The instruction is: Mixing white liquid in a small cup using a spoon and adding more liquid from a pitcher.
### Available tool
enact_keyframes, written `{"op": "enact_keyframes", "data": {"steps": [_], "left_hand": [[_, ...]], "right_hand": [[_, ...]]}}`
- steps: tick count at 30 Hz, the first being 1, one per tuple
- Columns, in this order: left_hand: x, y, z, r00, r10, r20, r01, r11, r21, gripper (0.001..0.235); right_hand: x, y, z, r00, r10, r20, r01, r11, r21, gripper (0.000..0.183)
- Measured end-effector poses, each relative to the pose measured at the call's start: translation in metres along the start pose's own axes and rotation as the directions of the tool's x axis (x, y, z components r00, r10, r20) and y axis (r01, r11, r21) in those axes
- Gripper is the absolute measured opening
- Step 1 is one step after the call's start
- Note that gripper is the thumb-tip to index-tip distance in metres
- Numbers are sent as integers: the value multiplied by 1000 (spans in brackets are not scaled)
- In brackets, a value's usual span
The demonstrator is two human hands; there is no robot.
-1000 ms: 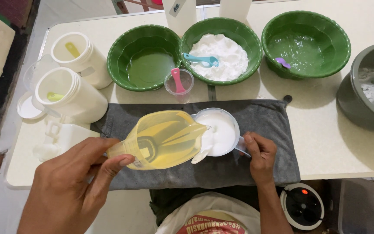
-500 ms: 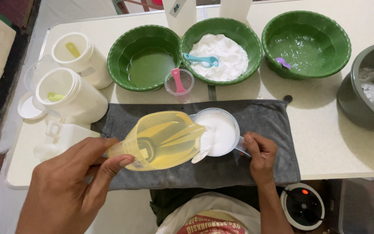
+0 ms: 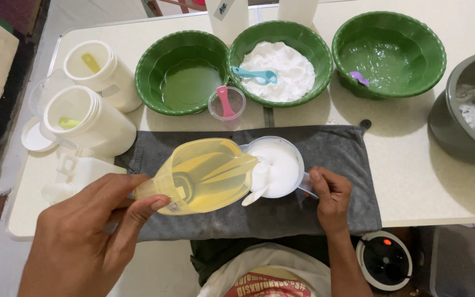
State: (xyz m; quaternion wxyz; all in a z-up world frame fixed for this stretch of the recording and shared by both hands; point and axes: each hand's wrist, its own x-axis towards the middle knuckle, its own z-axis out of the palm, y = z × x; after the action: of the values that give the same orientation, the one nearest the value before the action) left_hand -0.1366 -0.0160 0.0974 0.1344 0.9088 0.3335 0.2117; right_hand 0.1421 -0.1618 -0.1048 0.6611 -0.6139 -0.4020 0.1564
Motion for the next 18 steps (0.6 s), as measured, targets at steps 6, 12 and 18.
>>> {"op": "enact_keyframes", "data": {"steps": [6,12,18], "left_hand": [[2,1,1,1000,5,1,-5,1000,0,25],[2,3,-1,1000,24,-6,-25,999,-22,24],[2,4,-2,1000,5,-3,-6,1000,-27,23]], "right_hand": [[-1,0,0,1000,2,4,-2,1000,6,44],[-1,5,-1,1000,6,-12,-5,1000,22,44],[-1,7,-1,1000,-12,1,12,1000,22,46]]}}
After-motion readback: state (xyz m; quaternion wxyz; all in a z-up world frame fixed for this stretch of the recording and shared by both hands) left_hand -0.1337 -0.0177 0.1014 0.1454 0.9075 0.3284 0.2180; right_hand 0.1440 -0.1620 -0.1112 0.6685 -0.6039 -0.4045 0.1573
